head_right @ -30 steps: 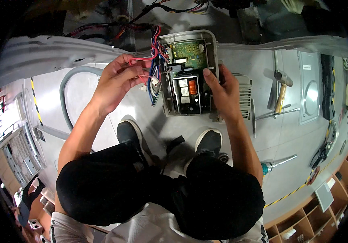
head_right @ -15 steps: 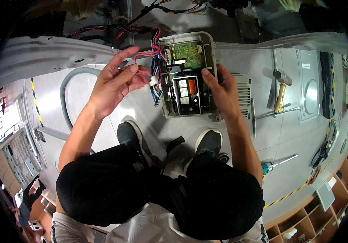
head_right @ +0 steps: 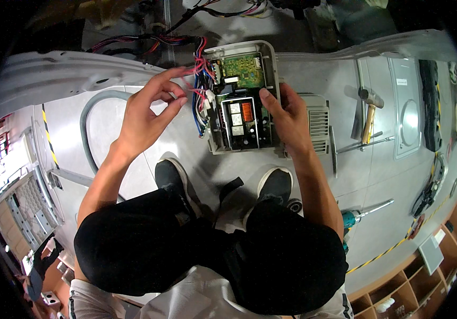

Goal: The person manipulates several wiring harnesses and a circuit board inside an appliance by hand, eventually fitting a grey plastic casing over the internal components.

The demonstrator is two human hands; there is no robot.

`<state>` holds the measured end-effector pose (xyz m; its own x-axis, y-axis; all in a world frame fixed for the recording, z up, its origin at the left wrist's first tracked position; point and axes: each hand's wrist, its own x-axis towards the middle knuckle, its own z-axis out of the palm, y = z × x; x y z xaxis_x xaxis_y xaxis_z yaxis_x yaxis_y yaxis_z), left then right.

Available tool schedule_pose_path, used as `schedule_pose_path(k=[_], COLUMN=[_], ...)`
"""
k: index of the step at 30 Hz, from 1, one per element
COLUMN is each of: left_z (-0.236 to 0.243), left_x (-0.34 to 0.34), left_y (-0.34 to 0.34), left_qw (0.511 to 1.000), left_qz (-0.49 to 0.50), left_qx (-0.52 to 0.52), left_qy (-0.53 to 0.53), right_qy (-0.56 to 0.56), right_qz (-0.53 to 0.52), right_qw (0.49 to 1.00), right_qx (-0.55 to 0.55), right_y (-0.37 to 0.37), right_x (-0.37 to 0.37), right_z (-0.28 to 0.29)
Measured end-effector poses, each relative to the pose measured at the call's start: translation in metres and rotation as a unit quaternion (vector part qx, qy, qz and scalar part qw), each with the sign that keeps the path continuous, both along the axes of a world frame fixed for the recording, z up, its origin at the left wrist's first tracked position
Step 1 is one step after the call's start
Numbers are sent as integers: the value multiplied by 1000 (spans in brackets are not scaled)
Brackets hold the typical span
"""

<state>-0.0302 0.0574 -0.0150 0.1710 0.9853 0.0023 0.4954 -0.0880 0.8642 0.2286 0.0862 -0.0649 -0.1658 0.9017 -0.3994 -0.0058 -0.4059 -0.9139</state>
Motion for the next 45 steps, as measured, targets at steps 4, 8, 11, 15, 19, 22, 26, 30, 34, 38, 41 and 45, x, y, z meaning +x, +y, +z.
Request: schedule_pose_path(k=[4, 8, 11, 15, 19, 22, 26, 30, 34, 38, 41, 45], left_z=[6, 3, 5, 1, -2, -2, -4, -8, -10, -12, -11, -12], left_x=[-2, -3, 7, 5, 3, 6, 6, 7, 9, 10, 10, 7], left_y=[2, 3, 5, 11, 9, 7, 6, 6, 5, 5, 4, 4], left_qw=[996, 990, 986, 976, 977, 982, 984, 987, 990, 990, 989, 986], left_qz=[-12, -43, -56, -102, -88, -70, -63, -52, -54, -55, -58, -69], left_qx=[60, 107, 102, 132, 150, 144, 156, 151, 125, 128, 132, 143], left_qy=[61, 81, 117, 142, 126, 96, 62, 32, 35, 33, 36, 41], right_qy=[-9, -6, 10, 17, 7, -1, 11, 10, -4, 4, 3, -2], right_qz=[10, 13, 16, 16, 18, 29, 24, 27, 38, 28, 27, 35], right_qw=[1000, 1000, 1000, 1000, 1000, 1000, 1000, 999, 999, 999, 999, 999], right_qx=[14, 11, 10, 17, 17, 11, 12, 22, 17, 27, 26, 30], right_y=[-1, -1, -2, -2, -3, -3, -3, -4, -4, -6, -6, -6], right_x=[-1, 0, 0, -2, -4, 0, 0, -3, -1, -3, -3, -2], right_z=[-1, -3, -3, -5, -3, -6, -12, -7, -8, -6, -6, -8])
